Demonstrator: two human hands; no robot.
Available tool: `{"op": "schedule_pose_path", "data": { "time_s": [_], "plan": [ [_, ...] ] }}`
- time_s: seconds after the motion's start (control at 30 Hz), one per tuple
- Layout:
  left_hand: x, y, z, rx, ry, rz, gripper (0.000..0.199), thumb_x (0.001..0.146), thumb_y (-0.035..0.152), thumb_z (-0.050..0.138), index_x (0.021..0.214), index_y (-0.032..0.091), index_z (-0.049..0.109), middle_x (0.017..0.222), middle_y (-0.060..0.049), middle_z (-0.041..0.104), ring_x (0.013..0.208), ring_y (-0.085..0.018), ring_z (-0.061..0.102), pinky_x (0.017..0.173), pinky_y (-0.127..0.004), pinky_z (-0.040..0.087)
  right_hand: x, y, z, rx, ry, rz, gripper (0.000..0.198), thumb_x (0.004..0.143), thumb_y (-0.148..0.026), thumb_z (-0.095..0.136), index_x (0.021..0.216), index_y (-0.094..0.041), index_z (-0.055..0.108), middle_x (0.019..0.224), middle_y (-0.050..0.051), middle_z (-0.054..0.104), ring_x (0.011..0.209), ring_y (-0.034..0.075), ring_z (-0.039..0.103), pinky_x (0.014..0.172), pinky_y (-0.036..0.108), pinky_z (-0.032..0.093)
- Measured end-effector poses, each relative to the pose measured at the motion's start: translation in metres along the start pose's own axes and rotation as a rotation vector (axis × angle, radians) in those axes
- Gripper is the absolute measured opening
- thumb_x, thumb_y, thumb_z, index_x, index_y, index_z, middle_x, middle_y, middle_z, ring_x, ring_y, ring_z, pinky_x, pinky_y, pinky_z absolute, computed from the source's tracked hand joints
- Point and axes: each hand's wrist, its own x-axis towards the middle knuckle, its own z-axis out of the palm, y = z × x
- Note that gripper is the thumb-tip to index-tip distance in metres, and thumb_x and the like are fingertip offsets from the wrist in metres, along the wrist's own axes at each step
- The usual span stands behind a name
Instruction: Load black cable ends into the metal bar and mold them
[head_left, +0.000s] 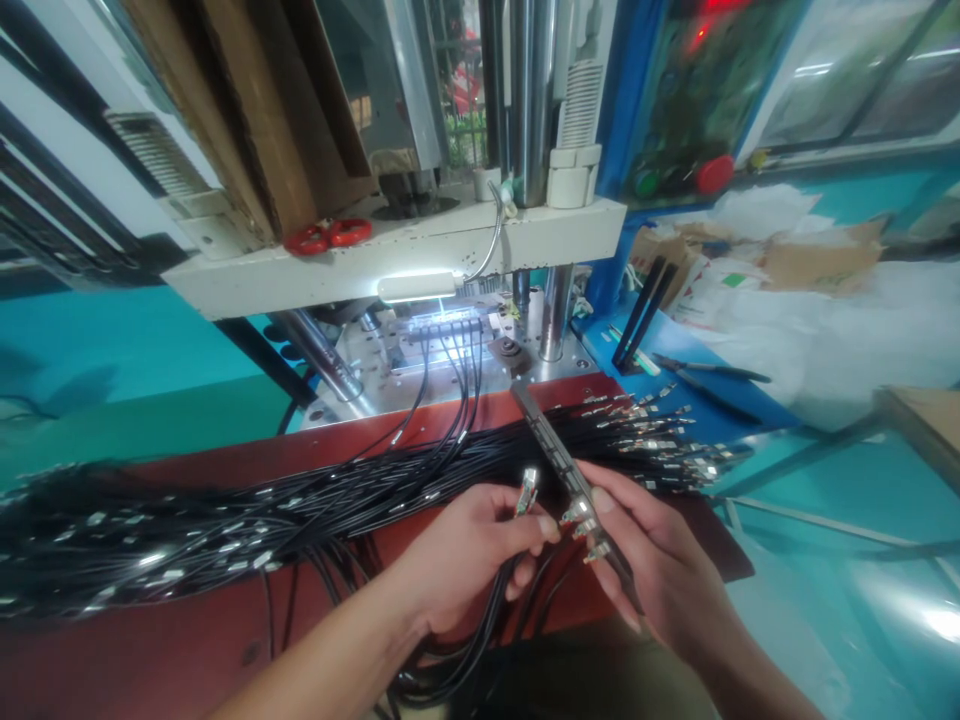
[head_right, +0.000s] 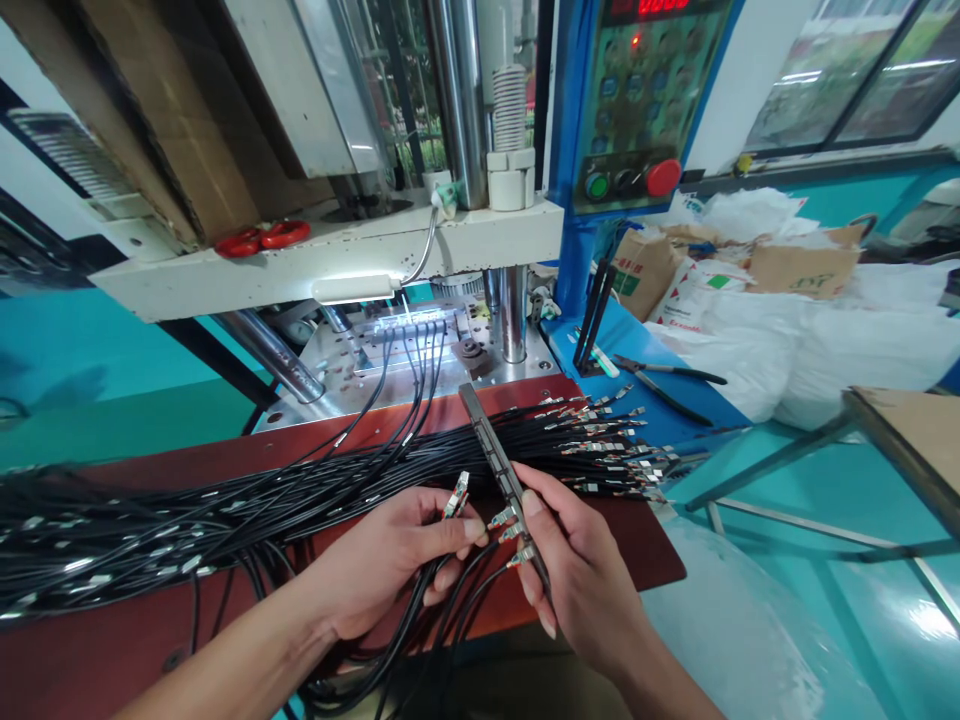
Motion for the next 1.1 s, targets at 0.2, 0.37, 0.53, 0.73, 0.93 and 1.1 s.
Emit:
{"op": "schedule_pose_path", "data": {
  "time_s": [0.2, 0.37, 0.53, 0.73, 0.93, 1.1],
  "plan": [
    [-0.0010, 0.0007, 0.0006, -0.031, -0.001, -0.003, 0.015, 0.083, 0.026, 0.061, 0.075, 0.014, 0.058, 0.055, 0.006, 0.043, 0.045, -0.005, 0.036, 0.044, -0.020, 0.028, 0.0001, -0.0006, 0.0004, -0.023, -0.012, -0.012, 0.064, 0.088, -0.056, 0.048, 0.141, -0.019, 0.045, 0.041, -0.007, 0.049, 0.026, 0.009, 0.034, 0.025, 0.017, 0.027],
    [-0.0002, 0.0002, -0.0007, -0.056, 0.004, -0.022, 0.014, 0.081, 0.026, 0.063, 0.076, 0.014, 0.059, 0.058, 0.005, 0.045, 0.046, -0.005, 0.037, 0.043, -0.020, 0.029, 0.0001, -0.0014, 0.0009, -0.009, -0.013, -0.008, 0.065, 0.088, -0.058, 0.049, 0.140, -0.020, 0.047, 0.041, -0.008, 0.047, 0.026, 0.008, 0.033, 0.025, 0.017, 0.025],
    [0.0005, 0.0008, -0.0010, -0.034, 0.012, -0.042, 0.013, 0.083, 0.024, 0.061, 0.077, 0.013, 0.058, 0.057, 0.005, 0.045, 0.045, -0.005, 0.037, 0.043, -0.020, 0.029, 0.0006, 0.0001, 0.0011, 0.009, -0.021, -0.008, 0.065, 0.088, -0.058, 0.050, 0.140, -0.020, 0.046, 0.041, -0.008, 0.046, 0.027, 0.008, 0.032, 0.025, 0.016, 0.025],
    [0.0002, 0.0012, -0.0016, -0.023, 0.010, -0.059, 0.013, 0.084, 0.024, 0.059, 0.078, 0.013, 0.058, 0.057, 0.005, 0.044, 0.046, -0.006, 0.037, 0.044, -0.020, 0.030, -0.0001, 0.0003, 0.0013, 0.008, -0.017, -0.012, 0.065, 0.088, -0.056, 0.050, 0.141, -0.019, 0.045, 0.042, -0.008, 0.047, 0.028, 0.008, 0.033, 0.025, 0.016, 0.027],
    [-0.0002, -0.0006, -0.0010, -0.013, 0.014, -0.055, 0.013, 0.083, 0.025, 0.060, 0.078, 0.013, 0.058, 0.058, 0.005, 0.045, 0.046, -0.006, 0.037, 0.044, -0.020, 0.029, -0.0012, -0.0011, 0.0013, 0.008, -0.021, 0.004, 0.062, 0.090, -0.054, 0.048, 0.142, -0.019, 0.044, 0.040, -0.009, 0.045, 0.028, 0.008, 0.032, 0.026, 0.016, 0.027],
    [0.0007, -0.0001, -0.0014, -0.013, 0.006, -0.058, 0.013, 0.083, 0.025, 0.060, 0.079, 0.013, 0.057, 0.059, 0.004, 0.045, 0.047, -0.006, 0.038, 0.044, -0.019, 0.030, -0.0002, 0.0017, 0.0005, 0.001, -0.039, -0.022, 0.060, 0.090, -0.053, 0.048, 0.140, -0.020, 0.046, 0.041, -0.008, 0.048, 0.028, 0.007, 0.032, 0.025, 0.016, 0.027]
  ]
}}
